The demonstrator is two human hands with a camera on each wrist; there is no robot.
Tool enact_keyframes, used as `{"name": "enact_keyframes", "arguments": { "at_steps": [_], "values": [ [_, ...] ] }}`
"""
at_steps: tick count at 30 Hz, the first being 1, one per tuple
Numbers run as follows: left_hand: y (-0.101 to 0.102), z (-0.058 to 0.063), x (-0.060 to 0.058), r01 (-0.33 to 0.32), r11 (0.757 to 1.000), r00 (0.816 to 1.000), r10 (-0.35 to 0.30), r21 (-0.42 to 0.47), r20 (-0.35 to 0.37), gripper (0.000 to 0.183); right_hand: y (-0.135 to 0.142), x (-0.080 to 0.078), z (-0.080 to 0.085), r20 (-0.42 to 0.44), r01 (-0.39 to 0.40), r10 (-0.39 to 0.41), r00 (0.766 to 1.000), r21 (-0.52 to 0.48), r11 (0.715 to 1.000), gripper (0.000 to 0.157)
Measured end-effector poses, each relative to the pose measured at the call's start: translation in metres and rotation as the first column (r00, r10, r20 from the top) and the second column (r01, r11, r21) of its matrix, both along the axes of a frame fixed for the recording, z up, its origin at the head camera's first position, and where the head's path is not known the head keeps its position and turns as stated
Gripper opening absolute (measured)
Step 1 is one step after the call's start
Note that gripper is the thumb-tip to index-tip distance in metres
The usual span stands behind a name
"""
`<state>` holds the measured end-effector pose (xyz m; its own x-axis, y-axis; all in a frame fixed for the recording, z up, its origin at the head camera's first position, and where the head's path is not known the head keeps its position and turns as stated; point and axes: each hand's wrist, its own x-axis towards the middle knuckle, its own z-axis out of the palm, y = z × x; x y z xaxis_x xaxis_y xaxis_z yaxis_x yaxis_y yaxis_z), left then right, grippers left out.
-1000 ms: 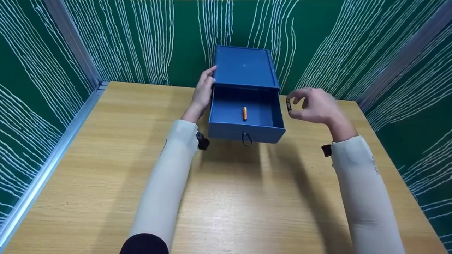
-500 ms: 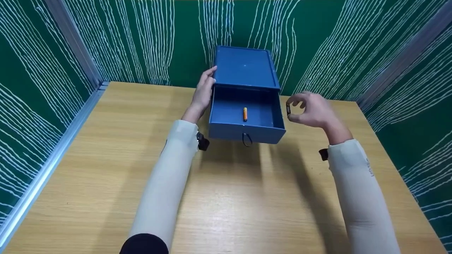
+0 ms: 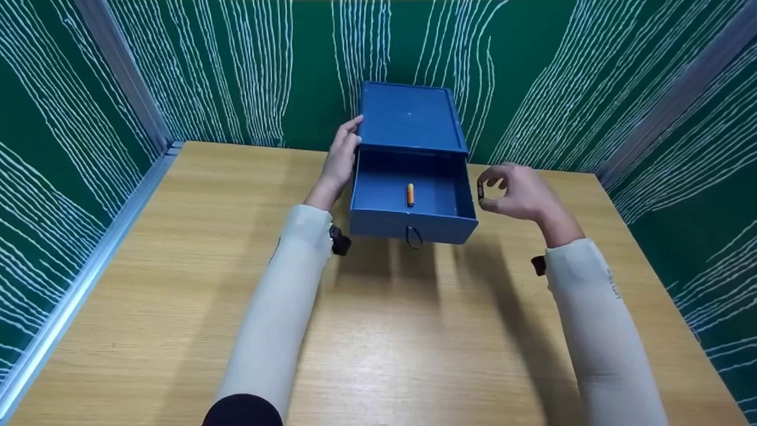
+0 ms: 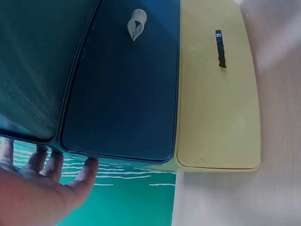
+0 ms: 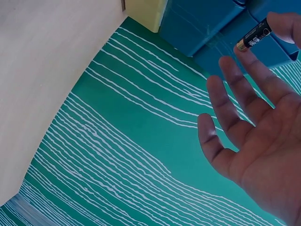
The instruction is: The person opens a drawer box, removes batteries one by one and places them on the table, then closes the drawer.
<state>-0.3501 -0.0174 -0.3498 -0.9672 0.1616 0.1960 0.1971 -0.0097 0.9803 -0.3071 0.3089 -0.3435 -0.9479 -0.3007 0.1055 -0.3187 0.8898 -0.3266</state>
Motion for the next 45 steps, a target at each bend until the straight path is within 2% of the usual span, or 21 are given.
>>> {"name": "enact_keyframes", "arguments": {
  "at_steps": [4,11,19,25,42,45],
  "values": [
    [0.000,0.000,0.000,0.003,1.000,1.000,-0.003,-0.001,0.009,0.045,0.002,0.000,-0.004,0.022,0.017,-0.017,1.000,-0.004,1.000,0.038],
    [0.000,0.001,0.000,-0.015,1.000,1.000,0.014,-0.016,-0.027,0.046,0.004,-0.001,-0.011,0.000,0.014,-0.014,1.000,0.005,1.000,0.035],
    [0.000,0.002,0.000,-0.004,1.000,1.000,0.003,-0.010,-0.011,0.045,0.008,-0.002,-0.020,0.005,0.056,-0.057,0.998,0.060,0.997,0.037],
    [0.000,0.001,-0.001,0.003,1.000,1.000,-0.003,0.001,-0.007,0.045,0.010,-0.003,-0.025,0.039,0.073,-0.075,0.996,0.048,0.996,0.037],
    [-0.001,-0.001,-0.001,0.008,1.000,1.000,-0.008,0.027,0.002,0.045,0.014,-0.008,-0.042,0.055,0.081,-0.086,0.995,0.079,0.994,0.037],
    [-0.001,-0.005,-0.006,0.025,0.999,1.000,-0.026,0.035,0.010,0.044,0.015,-0.008,-0.043,0.065,0.090,-0.096,0.993,0.082,0.993,0.037]
  ]
}}
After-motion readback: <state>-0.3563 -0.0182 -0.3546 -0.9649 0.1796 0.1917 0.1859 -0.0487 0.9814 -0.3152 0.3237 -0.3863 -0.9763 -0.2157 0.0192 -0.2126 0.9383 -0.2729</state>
